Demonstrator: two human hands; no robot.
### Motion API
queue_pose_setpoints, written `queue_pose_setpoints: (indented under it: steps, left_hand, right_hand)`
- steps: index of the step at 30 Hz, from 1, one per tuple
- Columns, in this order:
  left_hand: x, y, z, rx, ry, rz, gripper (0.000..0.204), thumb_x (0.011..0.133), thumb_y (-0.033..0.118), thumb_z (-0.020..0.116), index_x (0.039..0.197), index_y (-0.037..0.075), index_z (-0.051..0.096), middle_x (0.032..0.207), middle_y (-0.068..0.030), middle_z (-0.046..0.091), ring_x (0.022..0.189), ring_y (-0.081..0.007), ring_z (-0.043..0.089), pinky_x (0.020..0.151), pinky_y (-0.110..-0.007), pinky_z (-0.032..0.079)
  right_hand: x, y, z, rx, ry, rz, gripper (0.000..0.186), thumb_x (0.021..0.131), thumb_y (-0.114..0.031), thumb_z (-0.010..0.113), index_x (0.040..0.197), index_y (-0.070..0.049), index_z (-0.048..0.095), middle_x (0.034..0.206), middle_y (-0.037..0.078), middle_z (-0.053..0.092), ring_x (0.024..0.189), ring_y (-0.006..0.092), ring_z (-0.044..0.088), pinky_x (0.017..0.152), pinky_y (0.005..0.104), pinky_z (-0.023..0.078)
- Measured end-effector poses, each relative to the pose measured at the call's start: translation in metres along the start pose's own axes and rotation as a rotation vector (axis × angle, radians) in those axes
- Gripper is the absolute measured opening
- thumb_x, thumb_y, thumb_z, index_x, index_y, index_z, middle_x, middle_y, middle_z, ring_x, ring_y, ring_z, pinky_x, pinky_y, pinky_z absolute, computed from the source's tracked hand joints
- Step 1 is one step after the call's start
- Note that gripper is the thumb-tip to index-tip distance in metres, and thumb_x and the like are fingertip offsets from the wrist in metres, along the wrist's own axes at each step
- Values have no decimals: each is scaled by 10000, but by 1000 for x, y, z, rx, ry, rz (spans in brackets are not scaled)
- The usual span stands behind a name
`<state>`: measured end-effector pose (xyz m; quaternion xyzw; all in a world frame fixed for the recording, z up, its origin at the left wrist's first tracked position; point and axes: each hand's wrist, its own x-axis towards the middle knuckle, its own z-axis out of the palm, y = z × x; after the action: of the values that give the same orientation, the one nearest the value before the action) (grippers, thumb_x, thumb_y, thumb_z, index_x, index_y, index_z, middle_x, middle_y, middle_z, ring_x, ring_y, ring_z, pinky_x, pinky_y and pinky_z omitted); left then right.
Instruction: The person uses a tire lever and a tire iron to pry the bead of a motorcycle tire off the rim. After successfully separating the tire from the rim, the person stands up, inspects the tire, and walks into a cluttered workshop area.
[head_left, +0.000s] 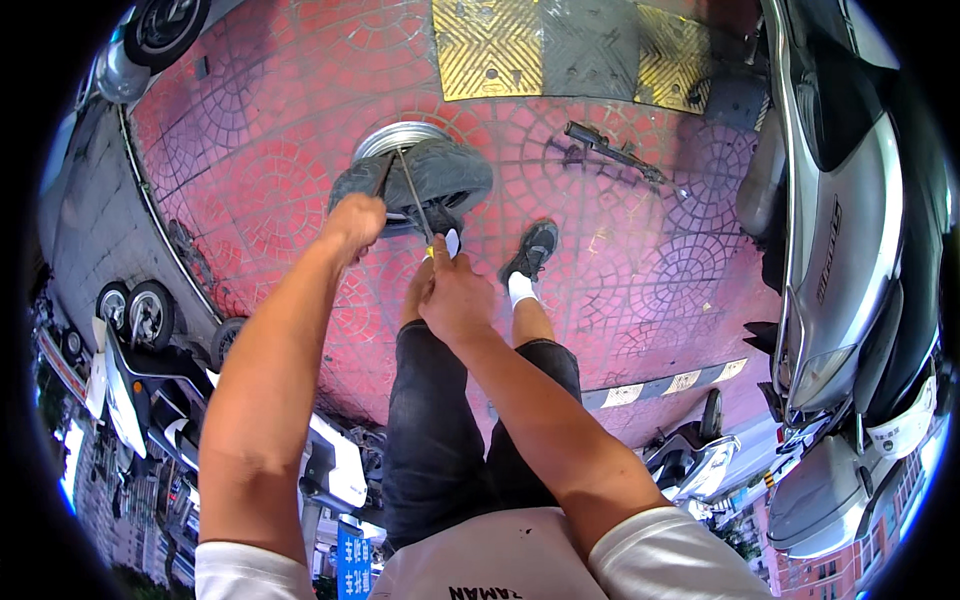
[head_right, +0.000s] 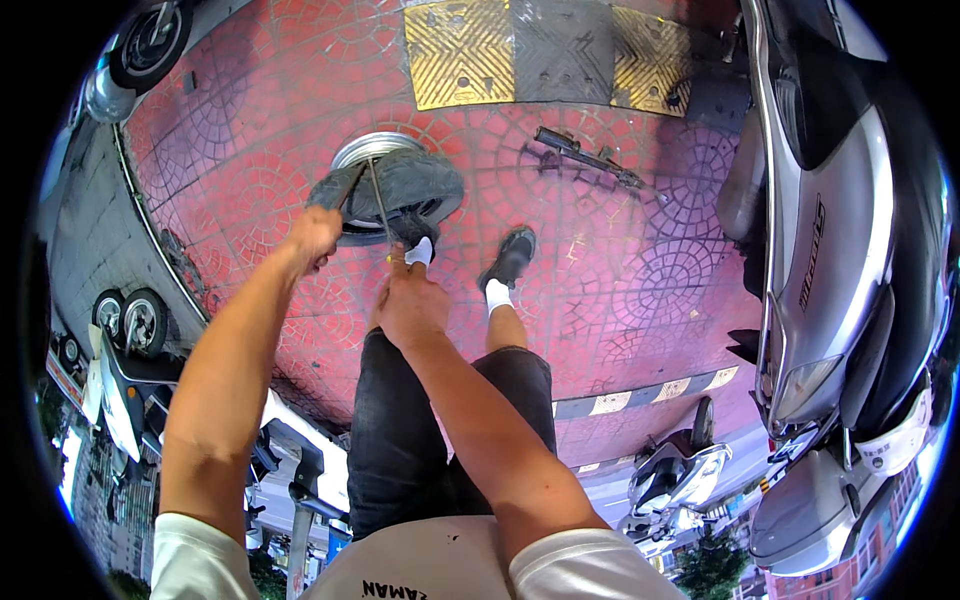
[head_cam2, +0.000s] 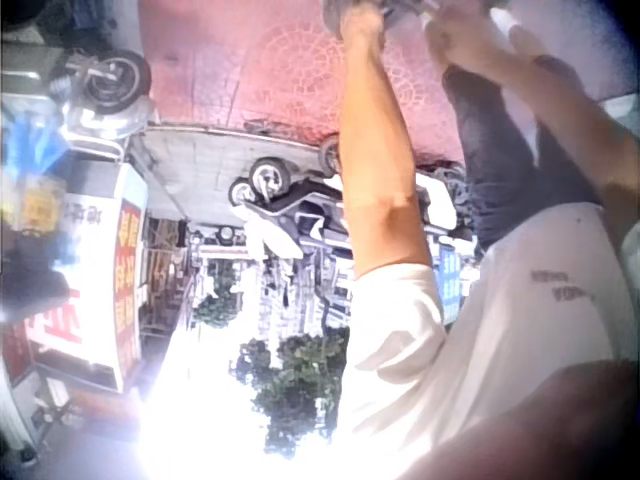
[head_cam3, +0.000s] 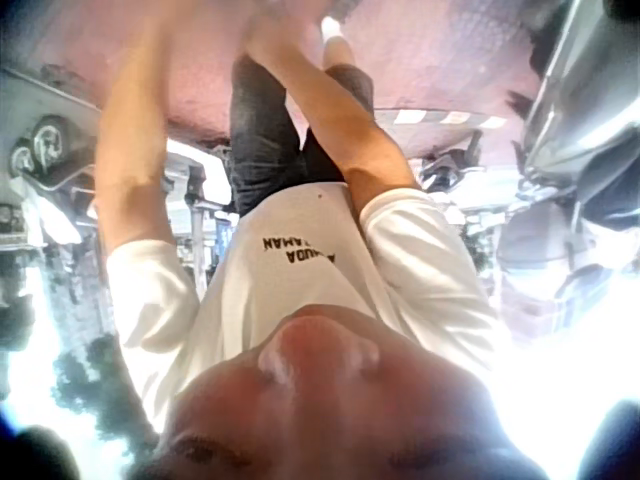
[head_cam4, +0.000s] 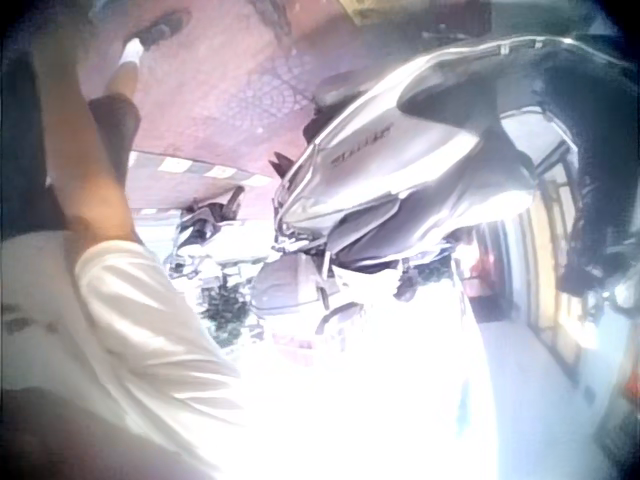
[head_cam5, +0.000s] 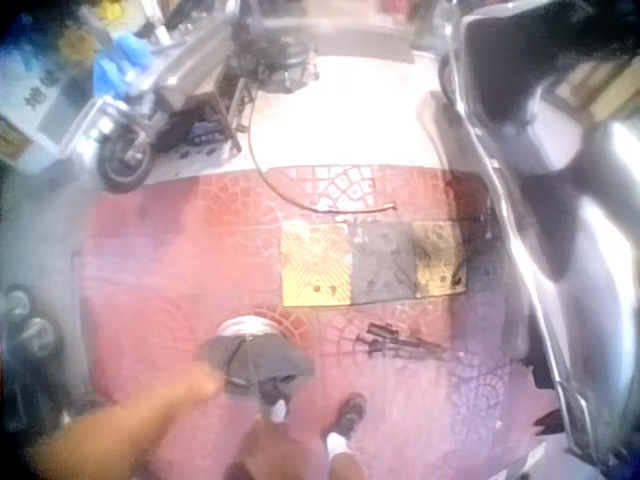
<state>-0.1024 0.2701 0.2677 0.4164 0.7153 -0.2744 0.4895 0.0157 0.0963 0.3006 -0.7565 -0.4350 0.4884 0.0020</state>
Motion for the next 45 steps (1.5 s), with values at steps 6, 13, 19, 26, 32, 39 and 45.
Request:
queue_pose_setpoints:
  steps: [6, 13, 19, 26, 32, 39, 45]
  left_hand:
    - [9, -37, 57, 228, 303, 68, 569, 1068, 426, 523, 1258, -85, 682, 1219, -377, 685, 1162, -496, 681, 1000, -529, 535]
    - [-10, -45, 71, 86, 267, 50, 507, 1078, 381, 510, 1191, -74, 702, 1210, -343, 701, 1192, -492, 659, 1012, -542, 525]
    - [-34, -42, 64, 78, 268, 13, 465, 1068, 352, 512, 1179, -42, 733, 1237, -308, 711, 1195, -473, 672, 1012, -536, 537]
    - [-15, -71, 60, 85, 296, 78, 477, 1070, 370, 516, 1119, -55, 727, 1156, -337, 714, 1134, -515, 673, 979, -574, 532]
    - [-20, -89, 57, 210, 298, 95, 450, 1081, 365, 498, 1107, -24, 723, 1098, -303, 742, 1076, -495, 705, 939, -572, 557]
    - [-11, -79, 82, 202, 310, 34, 443, 1100, 401, 459, 1168, 30, 690, 1104, -300, 737, 1051, -504, 707, 916, -621, 550]
    - [14, -88, 119, 176, 404, 105, 436, 1094, 396, 473, 1165, 16, 676, 1089, -302, 737, 1035, -519, 701, 917, -622, 544]
  right_hand:
    - [3, -6, -8, 57, -10, 18, 690, 889, -184, 666, 1551, -78, 507, 1098, 228, 678, 876, 405, 739, 784, 521, 598]
    - [23, -28, -75, -6, -132, -106, 542, 874, -121, 642, 1408, -31, 619, 1081, 307, 720, 1017, 463, 737, 890, 540, 593]
    - [101, -86, -165, -363, -383, -97, 331, 884, -198, 622, 1121, -53, 802, 1222, 198, 761, 1166, 372, 726, 973, 473, 584]
    - [64, -44, -114, -218, -250, -84, 460, 910, -206, 608, 1351, -92, 670, 1165, 258, 746, 1133, 437, 705, 983, 532, 552]
    - [10, -7, -44, -30, -58, -37, 583, 903, -159, 645, 1483, -137, 590, 1088, 290, 735, 952, 461, 740, 869, 554, 581]
    - [5, 51, 29, -43, 142, -121, 666, 926, -187, 666, 1566, -261, 495, 972, 199, 691, 782, 423, 723, 700, 543, 594]
    - [22, 80, 62, 68, 100, -113, 615, 952, -212, 628, 1553, -267, 507, 1028, 224, 696, 841, 454, 725, 784, 584, 581]
